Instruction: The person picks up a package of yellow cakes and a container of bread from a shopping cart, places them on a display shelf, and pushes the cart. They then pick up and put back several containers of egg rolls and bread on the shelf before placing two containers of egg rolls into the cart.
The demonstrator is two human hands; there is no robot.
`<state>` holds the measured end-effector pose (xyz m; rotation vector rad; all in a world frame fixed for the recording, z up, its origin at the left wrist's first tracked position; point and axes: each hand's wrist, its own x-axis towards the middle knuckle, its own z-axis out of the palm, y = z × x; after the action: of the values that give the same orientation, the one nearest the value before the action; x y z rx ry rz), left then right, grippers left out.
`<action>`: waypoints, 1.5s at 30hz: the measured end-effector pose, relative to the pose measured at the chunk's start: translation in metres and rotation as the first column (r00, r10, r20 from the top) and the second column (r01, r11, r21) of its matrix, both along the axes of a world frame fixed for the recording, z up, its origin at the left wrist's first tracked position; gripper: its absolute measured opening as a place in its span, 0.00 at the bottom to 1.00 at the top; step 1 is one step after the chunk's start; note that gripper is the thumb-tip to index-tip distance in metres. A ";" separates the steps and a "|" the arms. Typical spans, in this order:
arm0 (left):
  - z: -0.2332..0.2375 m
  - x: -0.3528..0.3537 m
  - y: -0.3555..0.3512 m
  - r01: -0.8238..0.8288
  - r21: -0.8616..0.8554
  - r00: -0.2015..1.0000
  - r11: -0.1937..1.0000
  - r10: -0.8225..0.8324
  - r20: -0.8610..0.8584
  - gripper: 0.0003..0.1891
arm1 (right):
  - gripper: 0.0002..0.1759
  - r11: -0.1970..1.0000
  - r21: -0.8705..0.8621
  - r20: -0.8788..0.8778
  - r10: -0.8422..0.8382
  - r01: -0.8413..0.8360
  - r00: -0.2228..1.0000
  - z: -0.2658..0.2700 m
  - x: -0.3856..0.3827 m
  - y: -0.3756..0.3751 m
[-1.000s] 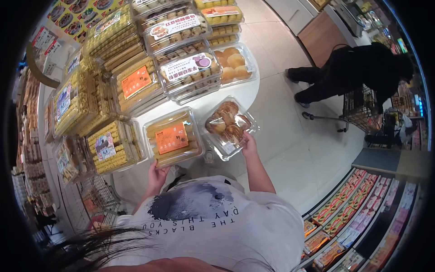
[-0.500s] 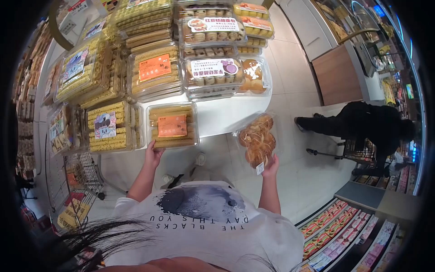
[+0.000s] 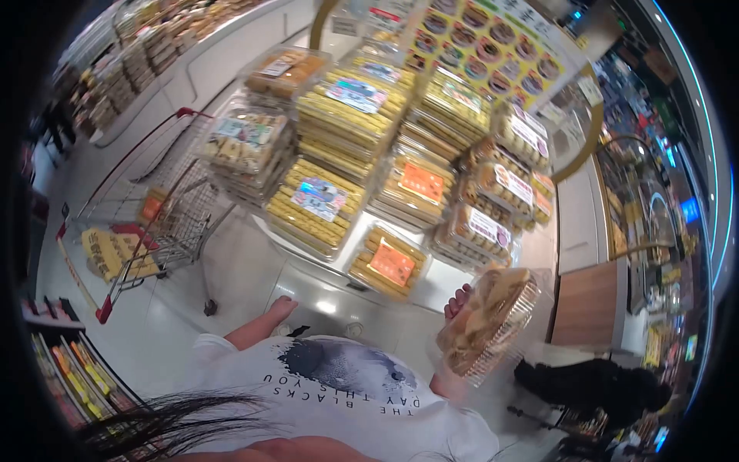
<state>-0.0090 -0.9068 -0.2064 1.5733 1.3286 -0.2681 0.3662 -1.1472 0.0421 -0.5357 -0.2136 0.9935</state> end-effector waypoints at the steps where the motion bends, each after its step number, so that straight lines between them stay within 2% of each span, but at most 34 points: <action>1: -0.012 -0.042 0.005 0.004 -0.041 0.999 0.999 -0.006 -0.040 0.30 | 0.17 1.000 0.018 -0.009 0.015 -0.015 1.000 0.023 -0.017 0.029; 2: -0.026 -0.086 0.007 0.003 -0.085 0.997 0.996 -0.010 -0.078 0.30 | 0.17 0.998 0.020 -0.001 0.053 -0.053 0.999 0.036 -0.031 0.057; 3: -0.025 -0.131 0.004 -0.044 0.005 0.987 0.999 0.044 -0.153 0.28 | 0.17 0.995 0.017 0.005 0.097 -0.097 0.995 0.043 -0.043 0.082; 4: -0.019 -0.173 0.004 -0.011 0.051 0.969 0.999 0.023 -0.248 0.23 | 0.17 0.990 0.016 0.005 0.141 -0.141 0.990 0.049 -0.057 0.105; 5: 0.027 -0.206 0.008 0.108 0.070 0.948 0.992 -0.081 -0.308 0.17 | 0.17 0.985 0.012 0.006 0.174 -0.174 0.985 0.051 -0.071 0.127; 6: 0.015 -0.255 0.000 0.164 0.192 0.934 0.968 -0.090 -0.345 0.14 | 0.17 0.978 0.006 0.001 0.207 -0.207 0.978 0.052 -0.086 0.150; 7: -0.050 -0.319 -0.010 0.325 0.305 0.878 0.895 -0.166 -0.449 0.12 | 0.17 0.972 -0.002 0.000 0.237 -0.237 0.972 0.051 -0.098 0.169; 8: -0.033 -0.348 -0.020 0.133 0.431 0.907 0.893 0.066 -0.416 0.08 | 0.17 0.966 -0.014 -0.006 0.259 -0.259 0.966 0.051 -0.110 0.188; 9: -0.034 -0.386 -0.029 0.359 0.571 0.893 0.738 -0.093 -0.441 0.05 | 0.17 0.958 -0.027 -0.016 0.284 -0.284 0.959 0.048 -0.121 0.206; 11: -0.032 -0.429 -0.051 0.269 0.568 0.862 0.778 0.069 -0.502 0.05 | 0.18 0.940 -0.055 -0.041 0.333 -0.335 0.942 0.041 -0.141 0.241; 13: -0.025 -0.448 -0.069 0.127 0.405 0.831 0.905 0.126 -0.542 0.09 | 0.18 0.922 -0.080 -0.063 0.375 -0.380 0.925 0.029 -0.160 0.277; 15: -0.008 -0.444 -0.087 -0.020 0.264 0.845 0.964 0.157 -0.511 0.10 | 0.18 0.897 -0.099 -0.092 0.423 -0.431 0.902 0.017 -0.179 0.312; 17: -0.021 -0.435 -0.107 0.099 0.274 0.904 0.956 0.028 -0.426 0.09 | 0.18 0.867 -0.117 -0.116 0.473 -0.485 0.873 0.003 -0.197 0.350; 19: -0.024 -0.407 -0.113 0.023 0.168 0.928 0.985 0.041 -0.371 0.10 | 0.18 0.826 -0.132 -0.140 0.532 -0.548 0.835 -0.013 -0.217 0.387; 21: -0.021 -0.375 -0.103 -0.124 0.082 0.929 0.989 0.145 -0.341 0.12 | 0.18 0.776 -0.143 -0.157 0.596 -0.615 0.788 -0.029 -0.240 0.428; 24: 0.035 -0.319 -0.063 -0.357 0.071 0.876 0.931 0.360 -0.320 0.15 | 0.19 0.693 -0.138 -0.188 0.683 -0.708 0.705 -0.051 -0.280 0.483; 27: 0.069 -0.303 -0.031 -0.634 0.152 0.719 0.758 0.651 -0.244 0.19 | 0.19 0.607 -0.133 -0.200 0.757 -0.783 0.622 -0.068 -0.325 0.529; 29: 0.073 -0.315 -0.026 -0.815 0.190 0.542 0.548 0.836 -0.086 0.24 | 0.19 0.551 -0.111 -0.177 0.808 -0.827 0.561 -0.075 -0.357 0.554; 30: 0.081 -0.319 -0.028 -0.844 0.224 0.485 0.487 0.872 -0.068 0.24 | 0.19 0.526 -0.093 -0.169 0.828 -0.845 0.534 -0.077 -0.371 0.562; 31: 0.090 -0.323 -0.032 -0.868 0.257 0.427 0.425 0.903 -0.048 0.24 | 0.11 0.458 -0.019 -0.104 0.883 -0.889 0.457 -0.074 -0.379 0.567; 32: 0.096 -0.326 -0.038 -0.887 0.288 0.370 0.362 0.928 -0.027 0.24 | 0.10 0.411 -0.025 -0.088 0.907 -0.911 0.411 -0.080 -0.398 0.575; 33: 0.096 -0.330 -0.052 -0.893 0.314 0.332 0.323 0.943 -0.028 0.24 | 0.09 0.365 -0.031 -0.071 0.928 -0.931 0.366 -0.095 -0.420 0.585; 35: 0.093 -0.338 -0.092 -0.911 0.337 0.229 0.238 0.971 -0.068 0.23 | 0.11 0.396 -0.107 0.003 0.917 -0.912 0.398 -0.051 -0.464 0.571; 38: 0.077 -0.346 -0.174 -0.942 0.297 0.101 0.159 0.974 -0.201 0.20 | 0.09 0.293 0.119 0.073 0.950 -0.949 0.303 -0.025 -0.504 0.567; 39: 0.018 -0.361 -0.229 -0.935 0.226 0.187 0.272 0.923 -0.337 0.19 | 0.09 0.257 0.198 0.098 0.955 -0.946 0.280 -0.022 -0.519 0.566; 40: -0.012 -0.372 -0.269 -0.913 0.138 0.285 0.383 0.844 -0.454 0.19 | 0.09 0.223 0.266 0.105 0.960 -0.938 0.258 -0.022 -0.535 0.567; 42: 0.003 -0.387 -0.319 -0.906 0.051 0.337 0.421 0.789 -0.514 0.18 | 0.08 0.155 0.401 0.124 0.967 -0.903 0.221 -0.030 -0.568 0.577; 45: 0.019 -0.416 -0.374 -0.932 0.009 0.304 0.362 0.797 -0.522 0.18 | 0.12 0.260 0.280 0.174 0.933 -0.924 0.315 -0.077 -0.600 0.601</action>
<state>-0.4249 -1.2811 -0.1874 0.2906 2.2171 -0.1037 -0.2335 -0.5461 -0.0352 0.0106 -0.7358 2.1174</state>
